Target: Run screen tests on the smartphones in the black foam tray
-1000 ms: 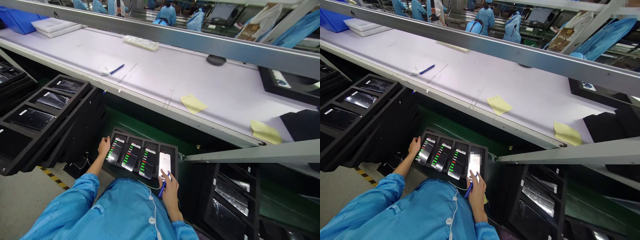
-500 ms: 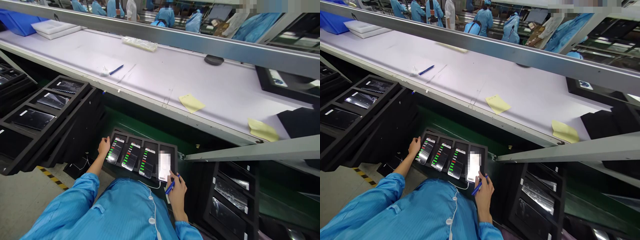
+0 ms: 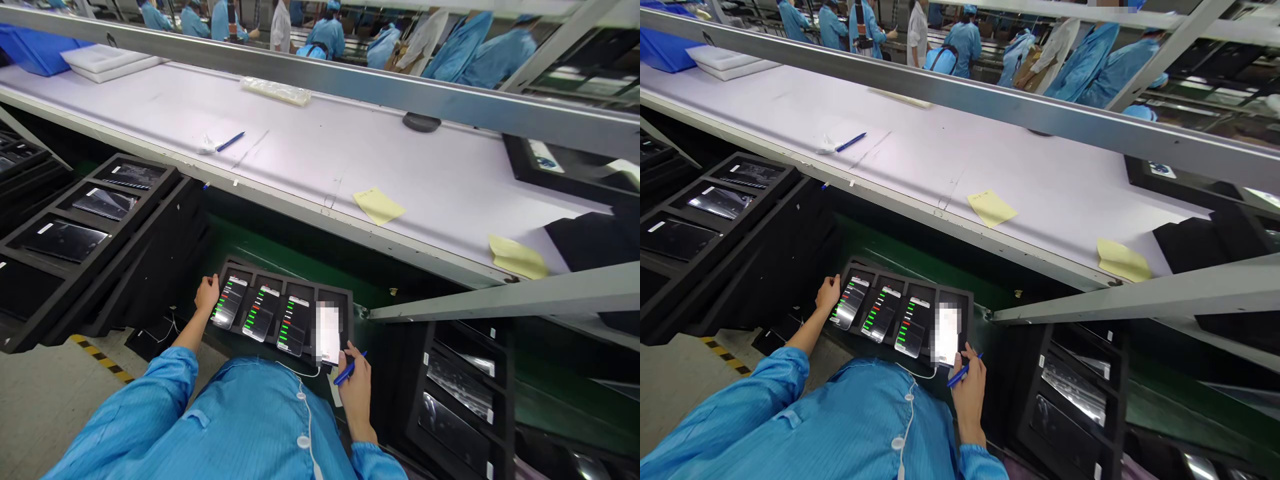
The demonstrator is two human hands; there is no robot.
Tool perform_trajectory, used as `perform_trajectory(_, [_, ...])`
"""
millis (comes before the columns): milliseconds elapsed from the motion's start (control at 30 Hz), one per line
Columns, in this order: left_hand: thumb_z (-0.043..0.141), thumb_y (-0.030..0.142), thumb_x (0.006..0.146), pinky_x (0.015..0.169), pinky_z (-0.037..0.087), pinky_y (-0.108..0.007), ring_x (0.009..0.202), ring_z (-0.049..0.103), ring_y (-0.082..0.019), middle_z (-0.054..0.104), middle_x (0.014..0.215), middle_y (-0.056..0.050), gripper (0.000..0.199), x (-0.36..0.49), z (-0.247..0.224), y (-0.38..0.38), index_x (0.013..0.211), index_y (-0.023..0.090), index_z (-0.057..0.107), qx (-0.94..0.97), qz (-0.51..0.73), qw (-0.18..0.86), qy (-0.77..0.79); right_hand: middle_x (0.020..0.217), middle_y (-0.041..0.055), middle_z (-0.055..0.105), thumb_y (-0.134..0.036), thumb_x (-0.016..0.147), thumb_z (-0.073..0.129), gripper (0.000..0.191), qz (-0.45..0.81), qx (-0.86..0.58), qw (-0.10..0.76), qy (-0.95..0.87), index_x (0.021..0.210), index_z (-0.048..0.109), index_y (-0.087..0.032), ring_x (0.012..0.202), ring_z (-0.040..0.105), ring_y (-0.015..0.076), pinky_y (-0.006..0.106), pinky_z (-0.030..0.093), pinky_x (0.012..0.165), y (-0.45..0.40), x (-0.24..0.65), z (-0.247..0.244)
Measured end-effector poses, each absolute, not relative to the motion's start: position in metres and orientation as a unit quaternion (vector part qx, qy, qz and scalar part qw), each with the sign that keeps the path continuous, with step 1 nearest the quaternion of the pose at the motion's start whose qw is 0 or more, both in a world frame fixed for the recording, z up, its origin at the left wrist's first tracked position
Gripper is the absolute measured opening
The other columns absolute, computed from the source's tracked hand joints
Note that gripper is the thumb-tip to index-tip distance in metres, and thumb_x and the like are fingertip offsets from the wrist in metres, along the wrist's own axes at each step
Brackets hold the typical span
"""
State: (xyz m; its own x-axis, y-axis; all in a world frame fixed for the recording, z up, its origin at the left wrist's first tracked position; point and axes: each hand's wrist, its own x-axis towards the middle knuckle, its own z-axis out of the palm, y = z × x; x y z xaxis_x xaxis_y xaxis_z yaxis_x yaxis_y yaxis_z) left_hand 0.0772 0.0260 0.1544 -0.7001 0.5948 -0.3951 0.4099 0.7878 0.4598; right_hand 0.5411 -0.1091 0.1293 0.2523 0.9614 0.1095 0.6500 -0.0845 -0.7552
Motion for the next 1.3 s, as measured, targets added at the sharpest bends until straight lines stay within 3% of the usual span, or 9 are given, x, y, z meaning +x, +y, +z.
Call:
perform_trajectory(333, [0.041, 0.057, 0.111, 0.107, 0.054, -0.052, 0.131, 0.069, -0.04, 0.076, 0.133, -0.018, 0.042, 0.076, 0.154, 0.027, 0.12, 0.026, 0.068, 0.277, 0.17, 0.278, 0.904, 0.132, 0.0184, 0.072, -0.061, 0.103, 0.052, 0.043, 0.196, -0.728, 0.355, -0.553, 0.113, 0.066, -0.022, 0.121, 0.057, 0.0375, 0.051, 0.048, 0.102, -0.096, 0.535, 0.128])
perform_trajectory(600, [0.041, 0.056, 0.111, 0.106, 0.054, -0.052, 0.131, 0.069, -0.04, 0.076, 0.134, -0.018, 0.042, 0.076, 0.154, 0.026, 0.118, 0.025, 0.068, 0.281, 0.175, 0.275, 0.903, 0.12, 0.019, 0.072, -0.087, 0.093, 0.056, 0.072, 0.16, -0.752, 0.339, -0.542, 0.119, 0.066, -0.021, 0.116, 0.055, 0.0394, 0.05, 0.045, 0.099, -0.087, 0.53, 0.121])
perform_trajectory(1067, [0.042, 0.058, 0.11, 0.107, 0.054, -0.052, 0.131, 0.069, -0.04, 0.076, 0.134, -0.018, 0.043, 0.074, 0.151, 0.028, 0.122, 0.025, 0.069, 0.281, 0.169, 0.278, 0.903, 0.131, 0.0161, 0.075, -0.074, 0.097, 0.056, 0.053, 0.241, -0.744, 0.379, -0.494, 0.112, 0.065, -0.024, 0.121, 0.06, 0.0352, 0.046, 0.049, 0.099, -0.093, 0.544, 0.118])
perform_trajectory(1300, [0.042, 0.055, 0.112, 0.108, 0.053, -0.05, 0.133, 0.068, -0.04, 0.076, 0.135, -0.018, 0.042, 0.078, 0.16, 0.027, 0.123, 0.024, 0.068, 0.279, 0.168, 0.28, 0.903, 0.126, 0.0176, 0.072, -0.079, 0.091, 0.065, 0.062, 0.224, -0.742, 0.349, -0.527, 0.114, 0.067, -0.022, 0.12, 0.055, 0.0361, 0.046, 0.048, 0.1, -0.093, 0.536, 0.122])
